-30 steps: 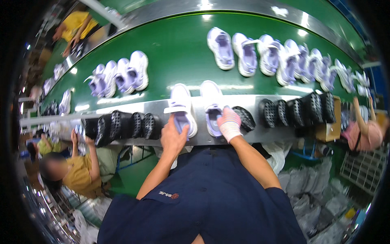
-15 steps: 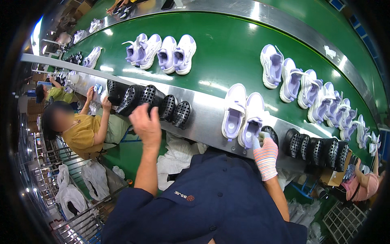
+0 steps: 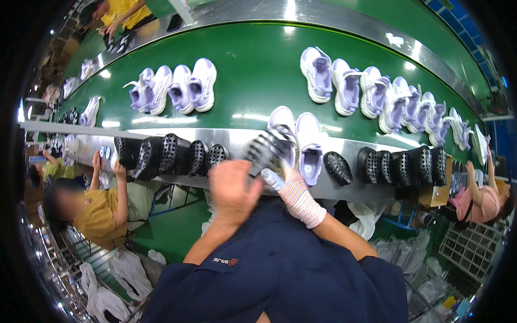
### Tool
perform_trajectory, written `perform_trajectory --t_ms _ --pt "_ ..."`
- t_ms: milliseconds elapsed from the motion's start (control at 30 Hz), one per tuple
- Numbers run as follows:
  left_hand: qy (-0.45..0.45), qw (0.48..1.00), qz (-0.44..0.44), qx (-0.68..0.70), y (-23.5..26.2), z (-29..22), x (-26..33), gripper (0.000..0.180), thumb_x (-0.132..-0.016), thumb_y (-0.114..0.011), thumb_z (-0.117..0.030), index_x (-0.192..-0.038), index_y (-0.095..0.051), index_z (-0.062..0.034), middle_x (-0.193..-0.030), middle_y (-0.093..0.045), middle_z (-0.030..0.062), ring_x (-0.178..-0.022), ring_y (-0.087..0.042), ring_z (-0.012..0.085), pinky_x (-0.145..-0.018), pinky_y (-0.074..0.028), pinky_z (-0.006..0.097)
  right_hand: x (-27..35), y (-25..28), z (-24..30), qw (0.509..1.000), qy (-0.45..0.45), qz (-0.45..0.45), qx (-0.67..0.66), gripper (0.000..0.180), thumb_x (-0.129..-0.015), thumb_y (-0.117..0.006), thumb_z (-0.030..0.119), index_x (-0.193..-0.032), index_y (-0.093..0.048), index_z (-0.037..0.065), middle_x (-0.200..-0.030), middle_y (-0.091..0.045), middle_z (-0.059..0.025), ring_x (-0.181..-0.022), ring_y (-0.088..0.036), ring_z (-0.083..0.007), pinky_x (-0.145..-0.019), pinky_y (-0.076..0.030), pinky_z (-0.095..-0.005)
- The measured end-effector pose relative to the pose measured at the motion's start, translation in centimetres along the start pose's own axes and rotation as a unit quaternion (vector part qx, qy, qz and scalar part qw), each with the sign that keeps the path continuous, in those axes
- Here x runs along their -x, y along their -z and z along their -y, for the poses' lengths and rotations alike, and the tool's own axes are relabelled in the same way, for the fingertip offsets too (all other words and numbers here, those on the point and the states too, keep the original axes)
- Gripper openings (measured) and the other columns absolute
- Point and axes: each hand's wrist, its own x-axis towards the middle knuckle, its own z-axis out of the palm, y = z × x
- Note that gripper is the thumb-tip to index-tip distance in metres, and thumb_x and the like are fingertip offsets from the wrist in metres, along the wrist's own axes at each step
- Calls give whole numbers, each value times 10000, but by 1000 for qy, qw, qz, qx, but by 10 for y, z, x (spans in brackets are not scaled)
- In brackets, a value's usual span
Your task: The person performs quality control and assembly tasks on sneakers by checking soles, inserting insoles, and adjusting the upper material on a conveyor line. They handle black and white sneakers, checking each component before placing them back on the belt.
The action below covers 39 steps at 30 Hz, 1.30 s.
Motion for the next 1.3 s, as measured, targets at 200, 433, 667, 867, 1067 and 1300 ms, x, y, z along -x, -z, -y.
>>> perform_trajectory --t_ms 200,433,667,867,1067,1300 --pt "181 935 71 297 -51 4 -1 403 -878 -757 -234 -1200 -656 -13 -1122 -652 178 -975 -615 261 -834 -505 370 22 44 -18 952 -213 64 -209 319 -944 -688 351 -1109 -699 78 -891 -722 -22 -713 -637 -123 -592 -480 -277" --pt "440 725 150 508 -126 0 -8 214 -873 -723 -59 -1084 -696 -31 -875 -637 -7 -769 -573 94 -693 -486 268 41 40 8 860 -14 -42 508 649 -867 -686 628 -939 -680 -17 -758 -693 -231 -722 -698 -414 -652 -545 -480" --pt "273 945 11 180 -145 -5 -17 252 -856 -739 -160 -1055 -693 -13 -962 -680 157 -931 -609 324 -846 -500 447 25 62 -23 866 -30 -95 490 539 -867 -723 520 -825 -673 -15 -757 -693 -239 -749 -698 -420 -694 -546 -498" --pt "25 978 131 163 -168 41 -45 205 -828 -672 -30 -1023 -686 32 -1047 -665 224 -1027 -583 414 -919 -478 494 -3 54 -8 823 -100 -75 554 356 -900 -699 380 -867 -692 26 -819 -728 -220 -800 -729 -390 -729 -572 -485" --pt "-14 956 199 215 -167 37 -35 279 -859 -654 -26 -1126 -667 53 -1157 -679 270 -1141 -623 439 -994 -502 475 -42 57 -49 822 -52 -77 562 194 -850 -615 164 -900 -756 41 -846 -745 -196 -807 -738 -372 -748 -581 -479" --pt "26 954 209 212 -166 63 -32 284 -880 -648 -31 -1158 -691 7 -1068 -711 237 -1026 -671 417 -918 -536 454 -37 26 -80 743 109 -101 652 251 -892 -596 111 -1094 -647 -29 -828 -721 -187 -746 -741 -339 -633 -593 -460"
